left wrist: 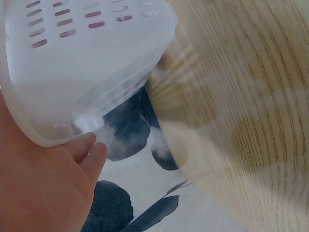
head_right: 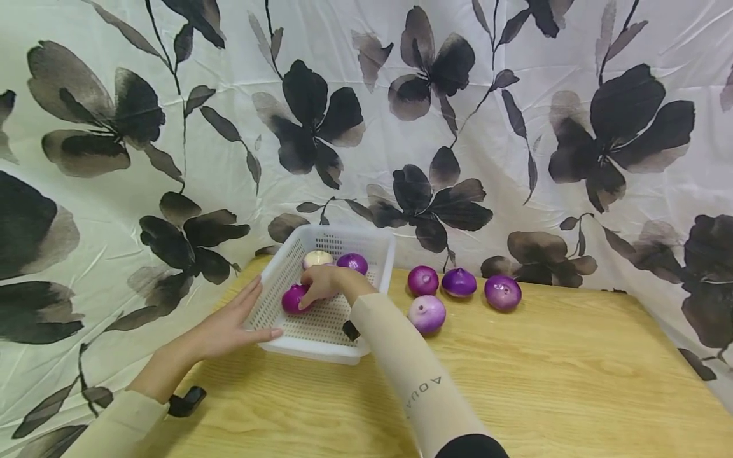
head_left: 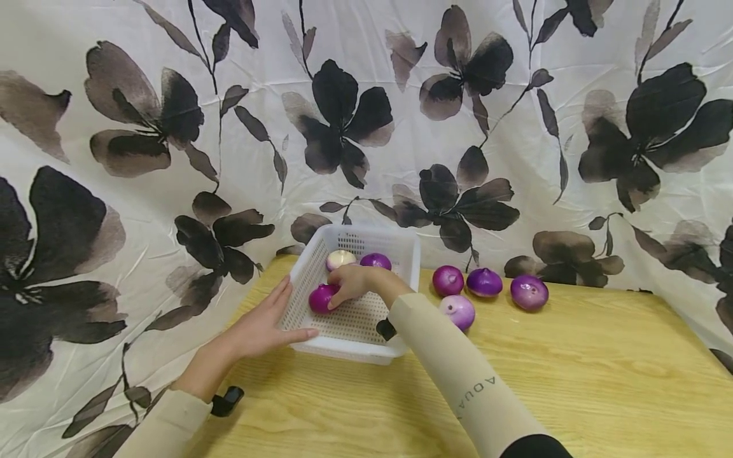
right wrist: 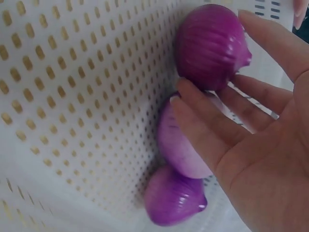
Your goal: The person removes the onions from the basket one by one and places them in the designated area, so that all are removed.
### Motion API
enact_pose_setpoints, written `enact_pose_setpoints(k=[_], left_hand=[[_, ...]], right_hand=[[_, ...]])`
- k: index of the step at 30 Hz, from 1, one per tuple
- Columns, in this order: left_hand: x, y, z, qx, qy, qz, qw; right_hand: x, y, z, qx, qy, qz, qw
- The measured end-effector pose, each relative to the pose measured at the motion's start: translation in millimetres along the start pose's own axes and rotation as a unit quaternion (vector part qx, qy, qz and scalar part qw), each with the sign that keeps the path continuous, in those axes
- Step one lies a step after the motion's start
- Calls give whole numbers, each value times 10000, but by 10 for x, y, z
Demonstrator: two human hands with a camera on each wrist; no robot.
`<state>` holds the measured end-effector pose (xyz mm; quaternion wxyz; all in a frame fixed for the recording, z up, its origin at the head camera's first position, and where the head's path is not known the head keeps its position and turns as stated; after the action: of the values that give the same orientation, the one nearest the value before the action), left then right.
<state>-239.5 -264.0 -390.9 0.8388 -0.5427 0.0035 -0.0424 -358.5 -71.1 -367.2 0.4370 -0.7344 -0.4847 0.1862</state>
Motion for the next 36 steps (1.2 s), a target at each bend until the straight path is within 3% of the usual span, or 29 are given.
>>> enact_pose_setpoints(k=[10, 24, 28, 36], left_hand=[[-2, -6, -4, 8, -27, -25, 10000], [-5, 1, 2, 20, -30, -54, 10000], [-4, -5, 4, 17, -42, -50, 10000], [12, -2, 6, 69, -61, -65, 9999]], right_hand=[[-42, 145, 44, -1001, 107, 37, 9949], [-101, 168, 13, 247, -51, -93, 9996], [-111, 172, 20, 256, -58, -19, 9997], [-98, 190, 2, -264, -31, 12, 9996]])
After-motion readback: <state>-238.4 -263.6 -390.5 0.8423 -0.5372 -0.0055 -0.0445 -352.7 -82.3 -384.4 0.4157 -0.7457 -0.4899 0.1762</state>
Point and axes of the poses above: each hand's wrist, its own x-axis away from the middle knuckle, its own y-axis out of the palm, z = x × y, the point moved 3 cm from there along -x, towards the middle knuckle, and after that the axes turned 12 degrees about -y, right-handed, at the moved point
